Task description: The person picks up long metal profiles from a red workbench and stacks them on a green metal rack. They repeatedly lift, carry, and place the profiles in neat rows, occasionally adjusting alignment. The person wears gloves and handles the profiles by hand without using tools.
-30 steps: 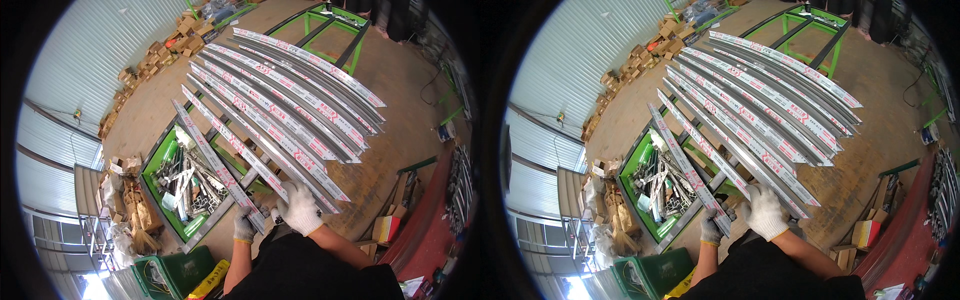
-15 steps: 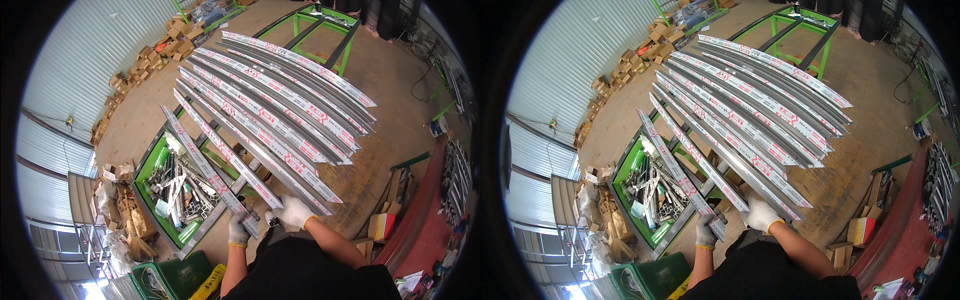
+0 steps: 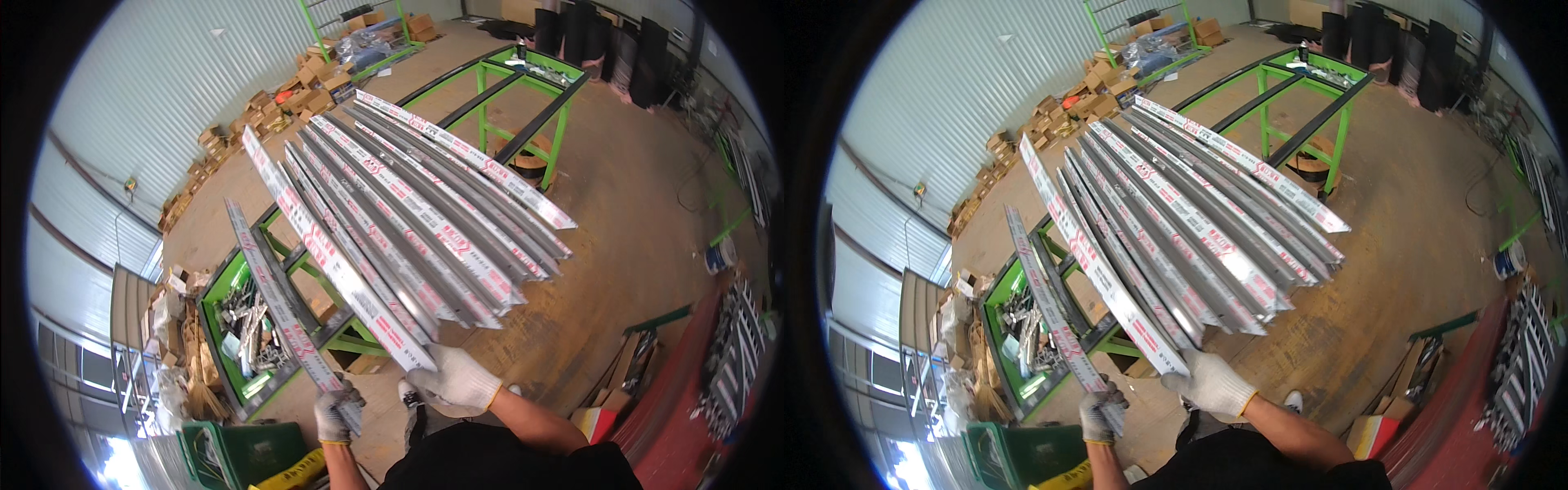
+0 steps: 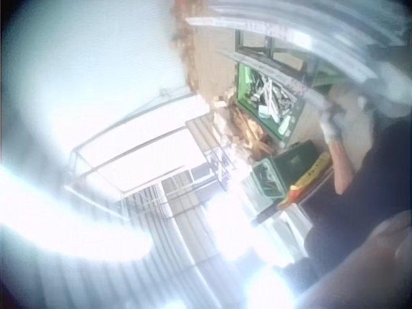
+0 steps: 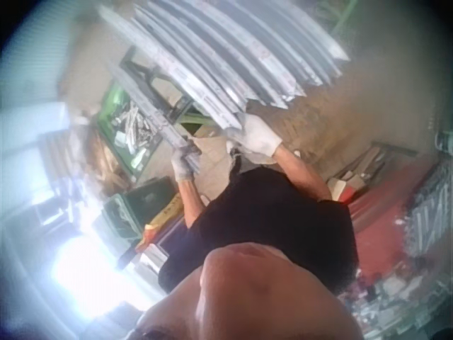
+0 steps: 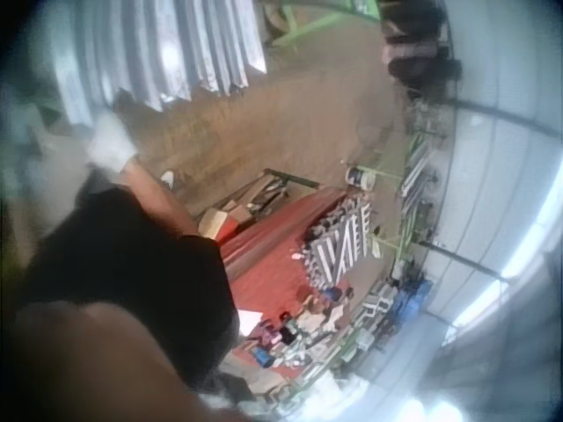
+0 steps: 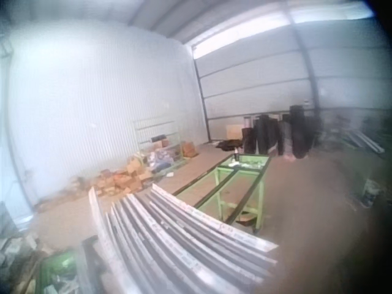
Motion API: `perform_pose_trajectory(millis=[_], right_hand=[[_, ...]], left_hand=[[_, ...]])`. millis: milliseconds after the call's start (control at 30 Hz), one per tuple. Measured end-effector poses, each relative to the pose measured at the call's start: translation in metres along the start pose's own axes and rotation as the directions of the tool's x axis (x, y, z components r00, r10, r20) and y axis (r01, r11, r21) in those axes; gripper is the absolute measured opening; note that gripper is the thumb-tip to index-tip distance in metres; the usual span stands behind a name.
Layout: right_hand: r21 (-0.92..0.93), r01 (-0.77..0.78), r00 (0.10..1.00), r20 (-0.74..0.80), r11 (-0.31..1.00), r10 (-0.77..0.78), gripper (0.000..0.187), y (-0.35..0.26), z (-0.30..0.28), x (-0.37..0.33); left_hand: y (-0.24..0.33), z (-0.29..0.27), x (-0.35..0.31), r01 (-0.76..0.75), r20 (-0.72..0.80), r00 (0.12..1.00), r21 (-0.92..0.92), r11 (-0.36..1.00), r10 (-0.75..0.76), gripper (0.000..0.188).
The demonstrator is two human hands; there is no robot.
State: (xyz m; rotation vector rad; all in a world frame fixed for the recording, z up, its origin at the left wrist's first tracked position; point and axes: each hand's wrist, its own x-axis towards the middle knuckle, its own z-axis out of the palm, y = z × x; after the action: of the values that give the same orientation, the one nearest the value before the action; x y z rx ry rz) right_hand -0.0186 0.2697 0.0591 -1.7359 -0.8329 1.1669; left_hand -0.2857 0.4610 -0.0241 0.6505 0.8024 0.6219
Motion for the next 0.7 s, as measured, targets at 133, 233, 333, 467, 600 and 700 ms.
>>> perform_pose_trajectory(millis=[133, 233, 333, 467, 600, 700], right_hand=[[-0.139, 0.105, 0.981, -0.146, 0.985, -0.125, 0.056, 0.018, -0.104, -0.041], [-0.252, 0.115, 0.945, -0.271, 0.961, -0.185, 0.057, 0.025, -0.182, -0.059], [-0.335, 0.068, 0.920, -0.343, 0.940, -0.189, 0.060, 0.029, -0.255, -0.049], [-0.301, -0.008, 0.925, -0.365, 0.954, -0.107, 0.055, 0.047, -0.336, 0.001], [-0.302, 0.042, 0.913, -0.375, 0.952, -0.159, 0.045, 0.070, -0.403, 0.054], [-0.284, 0.006, 0.916, -0.384, 0.959, -0.120, 0.029, 0.084, -0.448, 0.092]], left_hand=[[-0.016, 0.060, -0.041, -0.090, -0.037, 0.995, 0.007, 0.996, 0.090, 0.048], [-0.030, 0.111, -0.063, -0.146, -0.102, 0.985, -0.056, 0.988, 0.140, 0.049], [-0.041, 0.155, -0.077, -0.164, -0.076, 0.984, -0.037, 0.986, 0.161, 0.049], [-0.052, 0.189, -0.078, -0.164, -0.048, 0.986, -0.052, 0.985, 0.162, 0.047], [-0.067, 0.213, -0.064, -0.165, -0.013, 0.986, -0.080, 0.983, 0.165, 0.047], [-0.078, 0.236, -0.052, -0.160, -0.047, 0.987, -0.077, 0.984, 0.157, 0.049]])
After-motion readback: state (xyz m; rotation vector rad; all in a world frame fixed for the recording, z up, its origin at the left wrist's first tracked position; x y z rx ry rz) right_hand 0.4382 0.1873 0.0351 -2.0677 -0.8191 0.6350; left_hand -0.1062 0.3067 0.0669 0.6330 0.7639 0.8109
